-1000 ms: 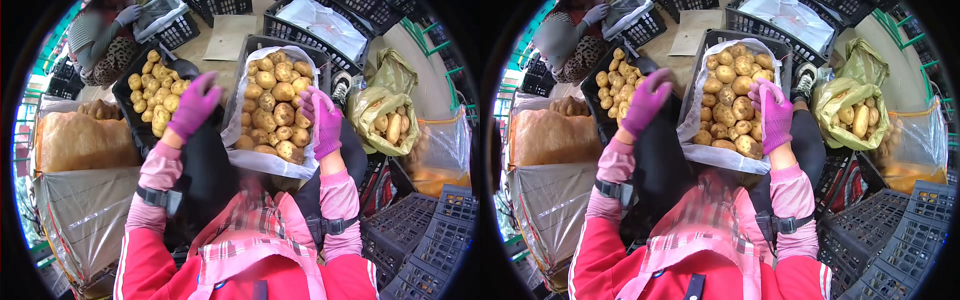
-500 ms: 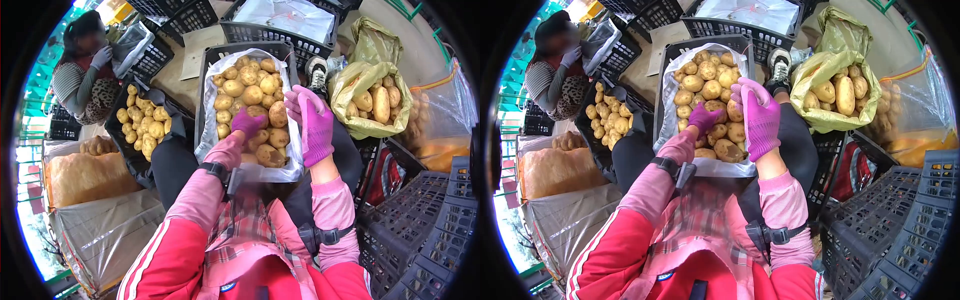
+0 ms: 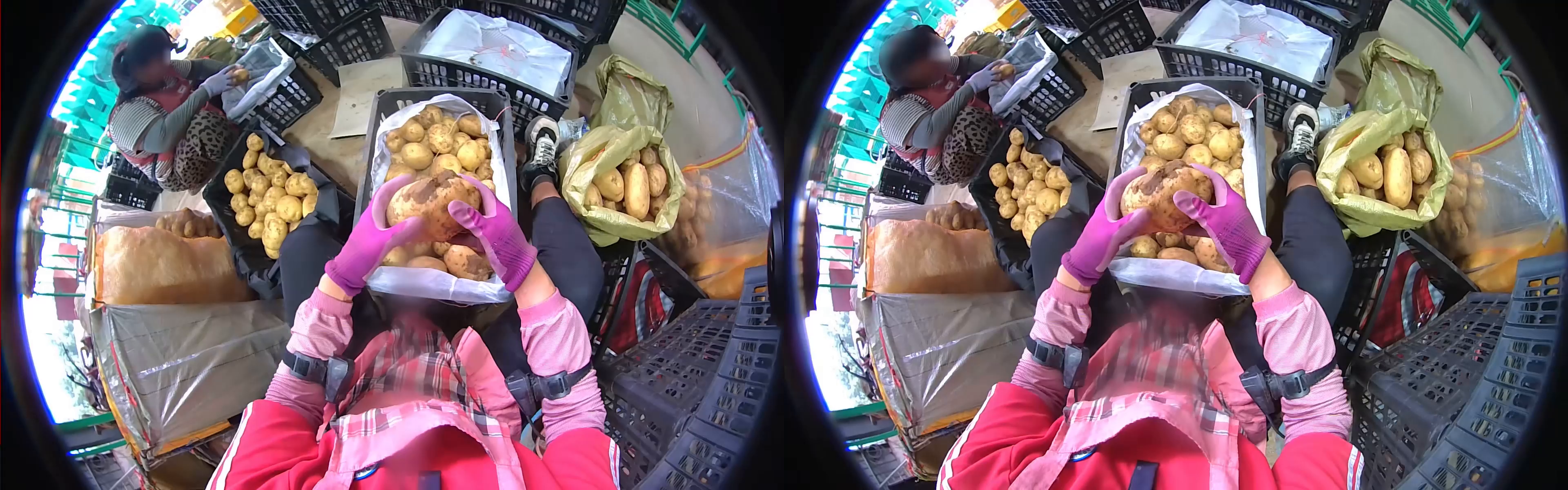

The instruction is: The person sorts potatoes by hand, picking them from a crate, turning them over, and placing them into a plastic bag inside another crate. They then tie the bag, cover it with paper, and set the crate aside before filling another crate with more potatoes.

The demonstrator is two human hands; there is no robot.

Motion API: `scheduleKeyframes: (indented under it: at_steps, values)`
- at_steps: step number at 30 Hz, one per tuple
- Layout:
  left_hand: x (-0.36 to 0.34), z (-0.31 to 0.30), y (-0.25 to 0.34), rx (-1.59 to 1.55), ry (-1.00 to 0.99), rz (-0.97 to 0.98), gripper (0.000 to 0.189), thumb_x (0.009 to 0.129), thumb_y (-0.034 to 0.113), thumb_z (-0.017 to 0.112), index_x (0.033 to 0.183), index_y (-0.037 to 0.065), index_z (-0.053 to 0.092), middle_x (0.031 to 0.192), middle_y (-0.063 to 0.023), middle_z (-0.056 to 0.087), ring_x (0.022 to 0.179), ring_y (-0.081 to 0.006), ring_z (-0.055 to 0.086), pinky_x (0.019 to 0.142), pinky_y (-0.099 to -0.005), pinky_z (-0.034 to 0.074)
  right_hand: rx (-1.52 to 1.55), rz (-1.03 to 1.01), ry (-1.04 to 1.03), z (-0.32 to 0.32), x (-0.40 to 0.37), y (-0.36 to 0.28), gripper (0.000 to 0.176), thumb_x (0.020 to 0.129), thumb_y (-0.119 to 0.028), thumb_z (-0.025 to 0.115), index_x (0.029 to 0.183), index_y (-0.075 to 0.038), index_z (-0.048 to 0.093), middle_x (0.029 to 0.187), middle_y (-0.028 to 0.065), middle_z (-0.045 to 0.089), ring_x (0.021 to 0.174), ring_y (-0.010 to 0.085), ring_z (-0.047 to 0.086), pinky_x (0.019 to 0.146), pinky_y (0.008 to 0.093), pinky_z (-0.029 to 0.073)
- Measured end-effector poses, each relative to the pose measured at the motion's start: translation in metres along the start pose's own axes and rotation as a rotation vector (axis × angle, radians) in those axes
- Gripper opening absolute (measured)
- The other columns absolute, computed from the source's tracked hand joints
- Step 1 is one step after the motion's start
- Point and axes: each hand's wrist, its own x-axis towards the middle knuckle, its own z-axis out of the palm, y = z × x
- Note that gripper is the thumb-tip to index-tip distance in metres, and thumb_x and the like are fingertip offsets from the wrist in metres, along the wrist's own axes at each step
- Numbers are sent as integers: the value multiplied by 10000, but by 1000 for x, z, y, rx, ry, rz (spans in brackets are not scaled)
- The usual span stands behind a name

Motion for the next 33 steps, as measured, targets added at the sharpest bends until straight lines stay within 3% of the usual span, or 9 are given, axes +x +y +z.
scheduleKeyframes:
  at_steps: [3,9,15,16,19,21,25,28,33]
  values:
    - [3,20,-1,72,126,15,637,895,311,696,1393,14,434,1352,-117,498,1303,-211,445,1084,-348,352,-479,-234,71,-6,14,28,777,812,-484,760,1387,-62,452,1220,154,593,1074,202,620,828,298,530]
    - [8,51,1,-105,440,-33,320,998,264,541,1179,8,606,1052,-101,641,969,-183,627,886,-334,485,-568,-356,88,-3,10,35,785,780,-475,786,1361,-51,473,1251,182,593,1187,252,558,1004,357,435]
    - [26,30,-31,72,478,-162,320,995,242,467,1048,-21,642,1008,-182,663,939,-310,643,853,-365,489,-504,-379,59,-3,12,34,766,771,-430,807,1346,-42,480,1252,165,587,1191,253,553,1015,351,427]
    - [29,24,-41,87,472,-83,452,1031,380,431,1097,-10,649,1000,-90,691,850,-153,655,766,-286,517,-482,-380,51,-3,13,34,762,771,-422,809,1344,-42,481,1254,159,585,1189,254,553,1016,349,427]
    - [18,19,-43,-356,449,-288,457,1034,384,404,1152,2,626,1013,-89,697,886,-168,681,725,-272,545,-216,-316,-44,-2,12,31,764,768,-395,819,1348,-36,474,1270,148,565,1204,252,537,1026,341,417]
    - [14,4,-92,155,236,-18,435,1028,373,404,1251,33,558,1083,-104,673,929,-195,685,717,-278,568,-232,-339,-66,-4,16,33,777,762,-381,826,1353,-28,465,1279,148,553,1219,249,522,1035,338,408]
    - [9,22,-79,9,293,-60,418,937,268,574,1285,46,507,1166,-138,625,995,-263,658,782,-330,563,-530,-425,106,3,23,39,798,760,-350,830,1371,-15,442,1293,151,536,1251,232,489,1054,336,388]
    - [3,44,-58,656,472,190,669,649,84,829,1221,14,491,1091,-187,589,1019,-370,592,852,-435,497,-706,-480,269,15,28,47,597,817,-349,774,1269,-34,544,1211,156,598,1134,267,579,974,354,453]
    - [-10,55,-49,684,573,59,593,728,17,715,1268,17,471,1181,-207,562,1098,-370,566,913,-410,483,-868,-551,403,28,26,39,298,928,-275,627,1094,-30,655,1022,140,677,935,268,659,839,345,510]
